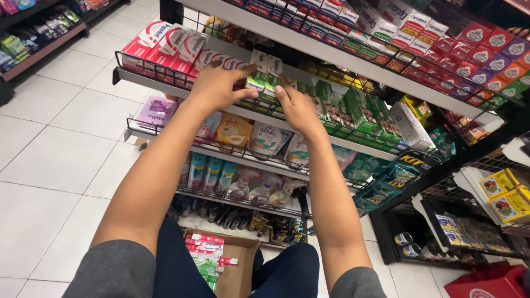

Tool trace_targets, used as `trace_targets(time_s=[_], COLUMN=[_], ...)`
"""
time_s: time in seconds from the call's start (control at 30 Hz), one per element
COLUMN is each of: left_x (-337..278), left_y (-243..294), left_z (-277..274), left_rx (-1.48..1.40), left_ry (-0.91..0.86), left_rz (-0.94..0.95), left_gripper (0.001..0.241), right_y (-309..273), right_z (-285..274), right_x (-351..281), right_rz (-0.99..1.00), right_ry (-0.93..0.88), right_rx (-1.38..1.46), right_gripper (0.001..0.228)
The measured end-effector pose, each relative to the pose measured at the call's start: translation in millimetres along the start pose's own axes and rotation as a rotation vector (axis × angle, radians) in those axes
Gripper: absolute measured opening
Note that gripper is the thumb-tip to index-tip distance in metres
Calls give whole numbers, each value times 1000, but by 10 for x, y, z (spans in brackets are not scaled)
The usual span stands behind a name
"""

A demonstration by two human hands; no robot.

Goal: The recorder scans various items and places them onto the store shelves.

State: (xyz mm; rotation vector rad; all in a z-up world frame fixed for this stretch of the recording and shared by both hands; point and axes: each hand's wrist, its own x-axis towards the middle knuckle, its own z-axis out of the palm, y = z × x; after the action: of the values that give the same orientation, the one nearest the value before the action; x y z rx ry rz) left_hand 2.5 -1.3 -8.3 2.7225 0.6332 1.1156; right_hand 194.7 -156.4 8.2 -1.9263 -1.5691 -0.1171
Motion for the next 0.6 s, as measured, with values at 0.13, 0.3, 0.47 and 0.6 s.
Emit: trace_targets(time_s=[0.13,0.3,0.47,0.6], left_x=[-3,2,16,22], left_y=[40,-7,21,31], left_z=[-43,23,-35,-72], left_rx=[10,25,-18,10], left_ry=[2,38,-27,-121], left_rz=[-24,7,-29,-82], left_gripper=[74,71,67,74], right_y=[52,102,262,246], right_z=[19,26,64,40], right_x=[17,36,82,88], right_rz=[-35,-19,-53,-70], right_ry=[3,1,-2,17], right_rx=[24,84,85,138], right_gripper=[61,63,64,62])
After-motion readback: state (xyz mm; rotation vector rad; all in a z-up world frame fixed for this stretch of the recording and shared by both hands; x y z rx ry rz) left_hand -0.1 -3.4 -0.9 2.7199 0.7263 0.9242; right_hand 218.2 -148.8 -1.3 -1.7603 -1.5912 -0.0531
